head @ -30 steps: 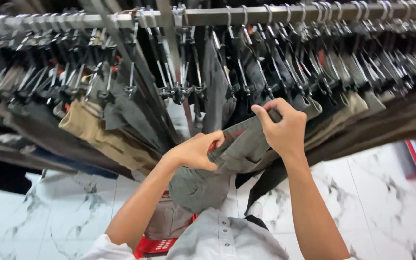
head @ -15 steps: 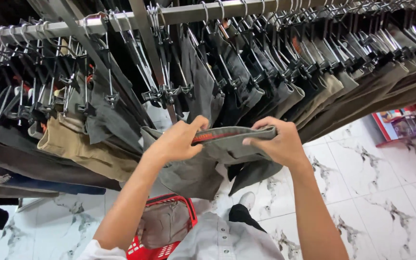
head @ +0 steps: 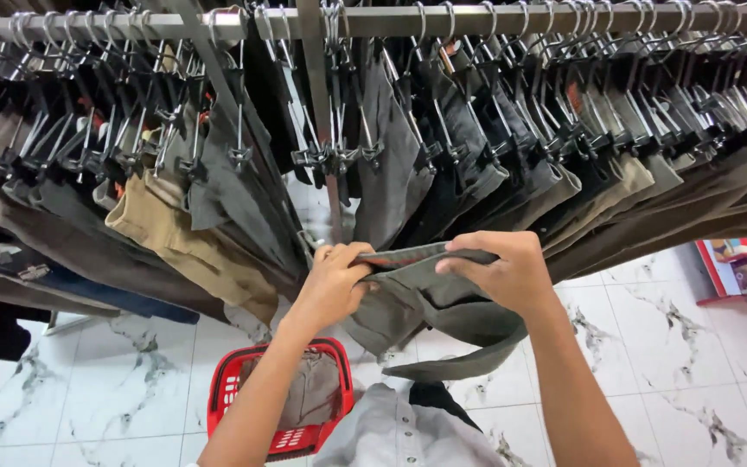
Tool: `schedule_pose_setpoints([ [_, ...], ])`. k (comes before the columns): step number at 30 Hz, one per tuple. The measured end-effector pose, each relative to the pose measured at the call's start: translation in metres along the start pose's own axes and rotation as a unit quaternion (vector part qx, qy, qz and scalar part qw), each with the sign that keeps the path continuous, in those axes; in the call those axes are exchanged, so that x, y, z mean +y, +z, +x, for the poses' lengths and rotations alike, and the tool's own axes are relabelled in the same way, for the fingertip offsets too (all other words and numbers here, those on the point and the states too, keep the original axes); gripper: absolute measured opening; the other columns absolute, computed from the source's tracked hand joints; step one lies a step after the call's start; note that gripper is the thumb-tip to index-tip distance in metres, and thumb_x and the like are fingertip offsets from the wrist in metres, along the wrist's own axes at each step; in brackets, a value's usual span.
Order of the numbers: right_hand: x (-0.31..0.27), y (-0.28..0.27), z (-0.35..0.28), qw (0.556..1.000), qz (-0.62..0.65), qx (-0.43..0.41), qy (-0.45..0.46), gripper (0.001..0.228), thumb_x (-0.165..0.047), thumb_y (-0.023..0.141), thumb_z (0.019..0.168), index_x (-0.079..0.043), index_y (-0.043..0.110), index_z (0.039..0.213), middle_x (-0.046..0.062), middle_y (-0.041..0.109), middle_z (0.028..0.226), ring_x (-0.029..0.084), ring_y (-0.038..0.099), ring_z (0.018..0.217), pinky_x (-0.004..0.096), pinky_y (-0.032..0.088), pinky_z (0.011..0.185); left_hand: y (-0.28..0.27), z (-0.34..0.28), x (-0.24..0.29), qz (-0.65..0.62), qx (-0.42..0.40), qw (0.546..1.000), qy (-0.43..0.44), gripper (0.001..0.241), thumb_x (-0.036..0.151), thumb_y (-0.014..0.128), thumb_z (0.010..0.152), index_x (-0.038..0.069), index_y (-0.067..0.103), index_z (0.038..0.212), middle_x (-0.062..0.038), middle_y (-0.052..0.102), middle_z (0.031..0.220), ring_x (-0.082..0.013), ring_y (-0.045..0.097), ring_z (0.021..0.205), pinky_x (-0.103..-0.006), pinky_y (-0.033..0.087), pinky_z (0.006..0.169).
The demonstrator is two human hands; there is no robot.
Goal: Taking trousers from a basket, attaching them to hangers with clips, and hanging them on a clothing rack.
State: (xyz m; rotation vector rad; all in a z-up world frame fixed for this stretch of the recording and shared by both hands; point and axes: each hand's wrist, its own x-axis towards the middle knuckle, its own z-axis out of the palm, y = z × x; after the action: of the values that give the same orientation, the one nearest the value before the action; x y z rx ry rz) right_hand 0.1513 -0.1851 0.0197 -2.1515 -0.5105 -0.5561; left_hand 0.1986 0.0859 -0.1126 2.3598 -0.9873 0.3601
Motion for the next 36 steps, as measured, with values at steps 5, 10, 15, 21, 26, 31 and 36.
schedule_pose_setpoints([
  [5, 0.009, -0.034, -0.008, 0.991, -0.066, -0.115, 0.013, 0.023, -0.011, 0.093, 0.067, -0.012, 0.079, 0.085, 0.008, 0.079, 0.082, 0.028, 0.076, 0.073, 0.04, 0.062, 0.067, -0.022, 0.006, 0.014, -0.031, 0.008, 0.999, 0.044, 0.006, 0.018, 0.071, 0.089, 0.013, 0.068, 0.091, 0.003, 0.066, 0.12, -0.0176, 0.062, 0.109, -0.0348, 0.039, 0.094],
  [10, 0.012, -0.058, -0.012, 0.969, -0.114, -0.19, 0.113, 0.017, -0.006, 0.09, 0.069, -0.007, 0.082, 0.084, 0.015, 0.079, 0.083, 0.035, 0.076, 0.073, 0.044, 0.062, 0.07, -0.034, 0.019, 0.036, -0.016, -0.002, 0.996, 0.092, 0.005, 0.016, 0.063, 0.098, 0.011, 0.065, 0.095, -0.001, 0.067, 0.115, -0.0175, 0.064, 0.106, -0.0346, 0.042, 0.09],
  [15, 0.018, -0.065, -0.015, 0.971, -0.077, -0.149, 0.172, 0.008, -0.006, 0.086, 0.074, -0.01, 0.081, 0.079, 0.008, 0.082, 0.081, 0.03, 0.079, 0.077, 0.04, 0.06, 0.074, -0.019, 0.024, 0.023, -0.002, -0.072, 0.992, 0.105, 0.008, 0.013, 0.057, 0.102, 0.013, 0.065, 0.102, -0.001, 0.069, 0.107, -0.0189, 0.068, 0.1, -0.0341, 0.046, 0.09],
  [21, 0.036, -0.034, -0.032, 0.977, 0.015, 0.01, 0.213, 0.027, 0.009, 0.073, 0.072, -0.012, 0.081, 0.087, 0.008, 0.081, 0.087, 0.025, 0.075, 0.082, 0.039, 0.055, 0.083, -0.005, 0.022, 0.013, 0.086, -0.029, 0.993, 0.07, 0.01, 0.016, 0.059, 0.095, 0.019, 0.059, 0.104, 0.003, 0.062, 0.093, -0.016, 0.063, 0.094, -0.0371, 0.043, 0.095],
  [26, 0.062, 0.037, -0.043, 0.931, 0.027, 0.205, 0.3, 0.021, 0.0, 0.054, 0.078, -0.018, 0.064, 0.081, -0.001, 0.067, 0.073, 0.015, 0.058, 0.068, 0.032, 0.049, 0.074, -0.005, 0.02, 0.03, 0.146, 0.035, 0.988, -0.033, 0.019, 0.01, 0.051, 0.1, 0.019, 0.059, 0.114, 0.003, 0.063, 0.094, -0.0153, 0.064, 0.098, -0.0482, 0.036, 0.104],
  [31, 0.048, 0.057, -0.009, 0.922, 0.047, 0.282, 0.26, 0.033, -0.011, 0.064, 0.085, -0.016, 0.052, 0.055, -0.004, 0.036, 0.046, 0.006, 0.031, 0.049, 0.025, 0.031, 0.048, 0.016, 0.017, 0.049, 0.053, 0.212, 0.973, -0.075, 0.04, 0.001, 0.051, 0.086, 0.009, 0.063, 0.123, -0.005, 0.067, 0.094, -0.0221, 0.064, 0.085, -0.0426, 0.039, 0.093],
  [36, 0.032, 0.068, 0.015, 0.942, -0.019, 0.241, 0.234, 0.047, -0.012, 0.076, 0.083, -0.012, 0.046, 0.047, -0.001, 0.037, 0.037, 0.009, 0.031, 0.037, 0.024, 0.028, 0.042, 0.056, 0.009, 0.004, 0.023, 0.326, 0.943, -0.057, 0.06, 0.067, 0.048, 0.096, 0.024, 0.046, 0.055, 0.007, 0.032, 0.047, -0.0139, 0.039, 0.041, -0.0282, 0.04, 0.054],
])
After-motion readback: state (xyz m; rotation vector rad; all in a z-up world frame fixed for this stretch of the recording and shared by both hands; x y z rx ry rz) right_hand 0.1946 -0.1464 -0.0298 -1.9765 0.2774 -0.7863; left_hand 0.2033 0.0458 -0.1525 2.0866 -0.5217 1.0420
